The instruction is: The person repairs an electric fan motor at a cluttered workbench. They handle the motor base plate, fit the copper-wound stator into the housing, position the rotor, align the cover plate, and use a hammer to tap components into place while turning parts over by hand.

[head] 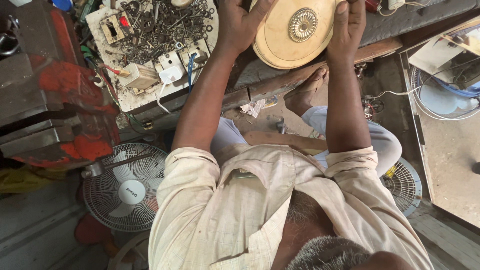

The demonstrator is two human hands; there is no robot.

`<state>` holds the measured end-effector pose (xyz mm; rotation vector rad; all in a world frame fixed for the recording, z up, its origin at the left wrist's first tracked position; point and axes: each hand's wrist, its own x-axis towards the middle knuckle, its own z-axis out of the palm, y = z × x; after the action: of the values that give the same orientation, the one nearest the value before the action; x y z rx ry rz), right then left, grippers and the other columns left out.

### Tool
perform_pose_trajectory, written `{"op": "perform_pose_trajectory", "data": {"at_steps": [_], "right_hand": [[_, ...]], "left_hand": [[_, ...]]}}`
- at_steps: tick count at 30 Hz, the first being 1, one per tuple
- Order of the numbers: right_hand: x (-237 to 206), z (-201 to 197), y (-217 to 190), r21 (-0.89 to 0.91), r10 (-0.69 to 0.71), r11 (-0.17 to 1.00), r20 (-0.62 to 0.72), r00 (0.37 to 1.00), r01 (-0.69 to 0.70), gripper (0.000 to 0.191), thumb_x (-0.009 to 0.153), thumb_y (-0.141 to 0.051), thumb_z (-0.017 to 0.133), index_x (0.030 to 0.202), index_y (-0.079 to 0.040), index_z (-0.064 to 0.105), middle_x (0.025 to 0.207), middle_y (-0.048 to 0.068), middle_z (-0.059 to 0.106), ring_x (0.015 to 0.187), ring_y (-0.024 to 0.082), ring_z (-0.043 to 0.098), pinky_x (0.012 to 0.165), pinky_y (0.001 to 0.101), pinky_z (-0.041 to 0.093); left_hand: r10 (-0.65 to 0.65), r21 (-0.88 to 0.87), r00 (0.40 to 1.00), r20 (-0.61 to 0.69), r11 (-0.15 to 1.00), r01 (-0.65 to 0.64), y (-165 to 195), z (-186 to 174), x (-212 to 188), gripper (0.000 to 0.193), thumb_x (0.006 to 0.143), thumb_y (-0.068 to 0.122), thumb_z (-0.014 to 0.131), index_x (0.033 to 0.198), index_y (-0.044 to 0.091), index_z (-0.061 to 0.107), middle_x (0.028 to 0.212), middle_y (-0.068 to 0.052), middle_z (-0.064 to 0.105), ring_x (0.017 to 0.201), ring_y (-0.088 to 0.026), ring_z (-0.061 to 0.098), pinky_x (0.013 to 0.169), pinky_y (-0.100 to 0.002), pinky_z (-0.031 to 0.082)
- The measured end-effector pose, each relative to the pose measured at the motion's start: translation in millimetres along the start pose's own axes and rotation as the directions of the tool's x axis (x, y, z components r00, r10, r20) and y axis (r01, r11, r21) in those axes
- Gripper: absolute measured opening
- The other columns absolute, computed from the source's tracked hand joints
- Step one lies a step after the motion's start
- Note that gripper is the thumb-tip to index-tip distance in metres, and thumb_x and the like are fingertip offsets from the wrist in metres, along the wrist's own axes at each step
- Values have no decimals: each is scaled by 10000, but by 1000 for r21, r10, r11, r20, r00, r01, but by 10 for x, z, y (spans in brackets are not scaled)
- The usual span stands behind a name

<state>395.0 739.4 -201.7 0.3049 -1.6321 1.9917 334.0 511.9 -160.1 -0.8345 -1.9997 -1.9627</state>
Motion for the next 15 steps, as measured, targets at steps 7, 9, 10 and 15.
{"op": "perform_pose_trajectory", "data": {"at_steps": [7, 9, 10, 15], "right_hand": [[-35, -28, 5, 8, 21, 1000, -17, 1000, -21, 382, 1172, -327, 557, 1375, -4, 556, 1245, 60, 671, 1120, 112, 599, 981, 286, 492], [-40, -29, 0, -3, 5, 1000, -4, 1000, -5, 413, 1163, -344, 550, 1401, -6, 543, 1283, 64, 668, 1143, 117, 605, 993, 289, 495], [-39, -26, -2, -13, -7, 1000, 4, 1000, 7, 415, 1167, -347, 552, 1404, -6, 543, 1289, 65, 665, 1133, 116, 603, 996, 290, 493], [-31, -5, -16, -25, 8, 1000, -3, 1000, -8, 418, 1176, -361, 537, 1386, -1, 551, 1262, 66, 660, 1095, 113, 590, 979, 294, 488]], "left_hand": [[-107, 165, 994, 7, 981, 104, 24, -3, 23, 318, 997, 308, 781, 920, 3, 738, 742, -56, 737, 630, -128, 637, 612, -316, 488], [-103, 43, 994, 39, 994, 101, 1, -4, 9, 314, 1035, 310, 739, 962, 5, 724, 798, -53, 752, 689, -119, 665, 643, -314, 511], [-100, -20, 993, 58, 995, 101, -15, -6, -1, 313, 1054, 312, 718, 983, 7, 717, 826, -52, 759, 719, -115, 680, 659, -314, 522], [30, 111, 999, 29, 993, -33, -45, -21, -48, 331, 1079, 338, 665, 1089, 7, 677, 950, -86, 759, 863, -186, 726, 787, -348, 554]]}}
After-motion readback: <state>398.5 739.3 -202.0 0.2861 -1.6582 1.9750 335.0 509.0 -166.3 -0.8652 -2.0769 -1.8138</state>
